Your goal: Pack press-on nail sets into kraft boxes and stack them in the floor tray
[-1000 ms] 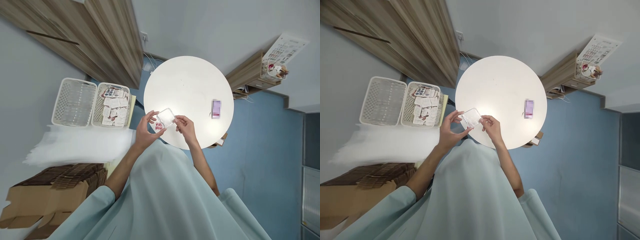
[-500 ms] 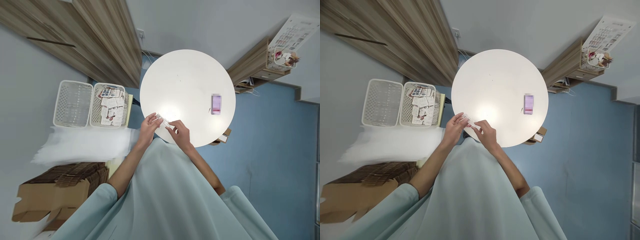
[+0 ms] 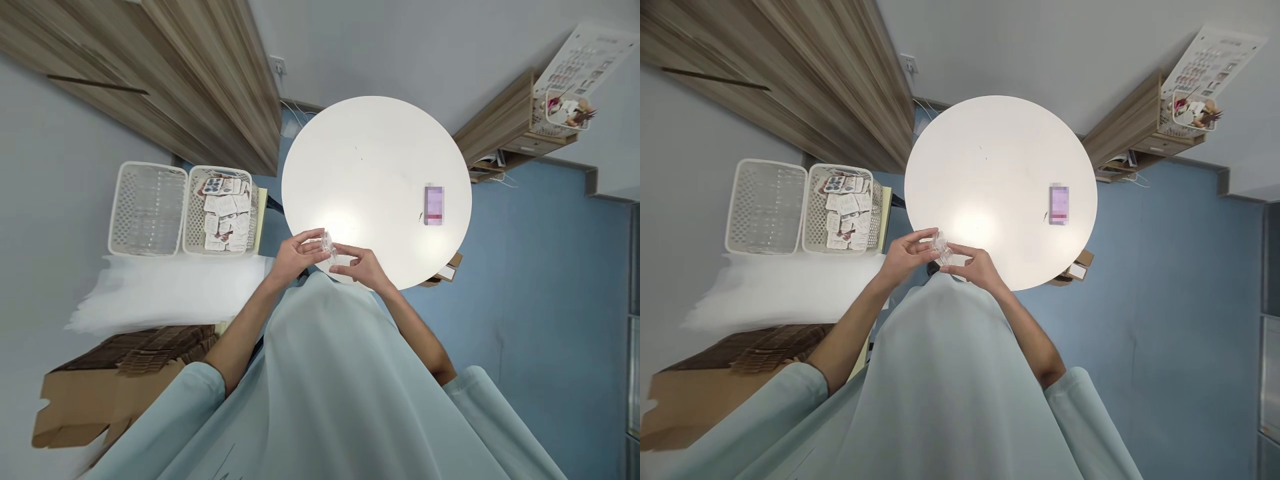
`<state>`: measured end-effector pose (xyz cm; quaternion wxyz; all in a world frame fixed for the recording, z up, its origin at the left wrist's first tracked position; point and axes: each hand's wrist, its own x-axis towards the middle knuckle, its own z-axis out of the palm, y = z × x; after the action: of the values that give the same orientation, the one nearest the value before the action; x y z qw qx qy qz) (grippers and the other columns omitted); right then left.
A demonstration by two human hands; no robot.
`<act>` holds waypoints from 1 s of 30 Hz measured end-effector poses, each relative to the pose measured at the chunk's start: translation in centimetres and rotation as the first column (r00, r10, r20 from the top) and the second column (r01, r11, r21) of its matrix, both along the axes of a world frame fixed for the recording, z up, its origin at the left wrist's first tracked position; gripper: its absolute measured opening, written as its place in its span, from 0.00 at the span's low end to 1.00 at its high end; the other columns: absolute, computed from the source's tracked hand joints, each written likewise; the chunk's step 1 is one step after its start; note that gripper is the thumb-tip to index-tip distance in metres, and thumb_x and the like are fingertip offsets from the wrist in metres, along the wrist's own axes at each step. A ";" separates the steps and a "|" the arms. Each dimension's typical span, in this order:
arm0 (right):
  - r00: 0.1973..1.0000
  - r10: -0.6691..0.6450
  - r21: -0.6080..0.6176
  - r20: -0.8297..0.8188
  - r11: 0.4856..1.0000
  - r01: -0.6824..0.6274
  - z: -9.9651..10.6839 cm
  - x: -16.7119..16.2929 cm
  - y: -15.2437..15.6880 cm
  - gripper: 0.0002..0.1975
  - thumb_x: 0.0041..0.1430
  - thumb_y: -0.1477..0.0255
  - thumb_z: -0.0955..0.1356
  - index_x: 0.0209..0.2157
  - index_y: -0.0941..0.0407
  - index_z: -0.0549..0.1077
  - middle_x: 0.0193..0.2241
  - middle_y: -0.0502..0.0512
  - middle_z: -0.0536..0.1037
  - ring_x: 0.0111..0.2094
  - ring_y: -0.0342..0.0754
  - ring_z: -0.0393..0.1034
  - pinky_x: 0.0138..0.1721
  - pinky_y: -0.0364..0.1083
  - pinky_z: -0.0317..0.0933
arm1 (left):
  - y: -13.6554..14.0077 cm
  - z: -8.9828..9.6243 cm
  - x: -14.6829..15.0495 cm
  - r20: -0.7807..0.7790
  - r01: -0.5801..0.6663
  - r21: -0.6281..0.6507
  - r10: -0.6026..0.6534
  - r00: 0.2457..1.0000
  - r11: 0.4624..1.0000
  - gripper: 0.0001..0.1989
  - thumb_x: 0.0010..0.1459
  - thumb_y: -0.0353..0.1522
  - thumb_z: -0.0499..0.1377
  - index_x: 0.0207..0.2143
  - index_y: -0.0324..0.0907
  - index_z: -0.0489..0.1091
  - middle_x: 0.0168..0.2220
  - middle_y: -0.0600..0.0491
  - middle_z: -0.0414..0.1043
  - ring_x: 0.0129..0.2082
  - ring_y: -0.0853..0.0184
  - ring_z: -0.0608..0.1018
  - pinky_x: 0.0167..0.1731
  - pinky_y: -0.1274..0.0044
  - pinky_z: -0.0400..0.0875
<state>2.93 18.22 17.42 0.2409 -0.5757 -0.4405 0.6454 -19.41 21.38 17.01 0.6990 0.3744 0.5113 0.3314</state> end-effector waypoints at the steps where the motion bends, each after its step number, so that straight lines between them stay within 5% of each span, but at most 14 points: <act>1: 1.000 -0.007 -0.011 -0.017 1.000 0.007 -0.2 -0.1 -0.1 0.36 0.49 0.58 0.84 0.60 0.43 0.81 0.60 0.55 0.81 0.19 0.34 0.55 0.20 0.43 0.62 | 0.0 0.0 -0.3 0.004 0.006 -0.010 -0.006 1.000 1.000 0.44 0.41 0.45 0.82 0.59 0.39 0.78 0.50 0.40 0.84 0.57 0.41 0.82 0.60 0.53 0.77; 6: 0.991 -0.046 -0.064 -0.128 0.997 0.038 -0.4 -0.4 -0.2 0.36 0.47 0.59 0.84 0.59 0.48 0.82 0.54 0.59 0.85 0.25 0.40 0.67 0.20 0.42 0.63 | -0.4 -0.6 -1.5 0.081 0.017 -0.037 -0.014 0.997 0.999 0.42 0.43 0.46 0.81 0.59 0.39 0.79 0.53 0.38 0.83 0.60 0.38 0.80 0.60 0.52 0.76; 15: 0.987 -0.088 -0.044 -0.135 0.996 0.083 0.6 -0.7 0.2 0.28 0.54 0.52 0.80 0.51 0.51 0.79 0.47 0.58 0.86 0.27 0.43 0.72 0.20 0.42 0.60 | -0.6 -1.7 -3.3 0.163 0.051 0.050 -0.058 0.985 0.997 0.42 0.52 0.46 0.78 0.67 0.48 0.74 0.67 0.39 0.72 0.66 0.42 0.76 0.65 0.52 0.73; 20: 0.993 -0.111 0.121 -0.029 0.986 0.114 0.6 -0.9 0.6 0.24 0.67 0.44 0.70 0.44 0.51 0.76 0.42 0.53 0.85 0.19 0.38 0.64 0.23 0.44 0.62 | -1.0 -1.9 -4.1 0.069 0.107 0.043 -0.110 0.992 0.993 0.37 0.51 0.44 0.78 0.62 0.44 0.78 0.60 0.40 0.80 0.60 0.45 0.80 0.62 0.55 0.75; 30: 0.959 -0.261 0.282 0.114 0.934 0.220 -0.8 -1.6 2.1 0.30 0.67 0.39 0.65 0.37 0.53 0.75 0.34 0.52 0.82 0.21 0.41 0.64 0.24 0.44 0.62 | -3.1 -2.1 -2.6 -0.028 0.075 0.112 -0.073 0.997 0.991 0.29 0.50 0.43 0.78 0.52 0.41 0.81 0.51 0.44 0.82 0.44 0.60 0.84 0.55 0.62 0.80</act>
<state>1.28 20.30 16.57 0.3597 -0.6344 -0.4659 0.5011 -22.06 18.25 14.96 0.6826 0.4357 0.4858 0.3291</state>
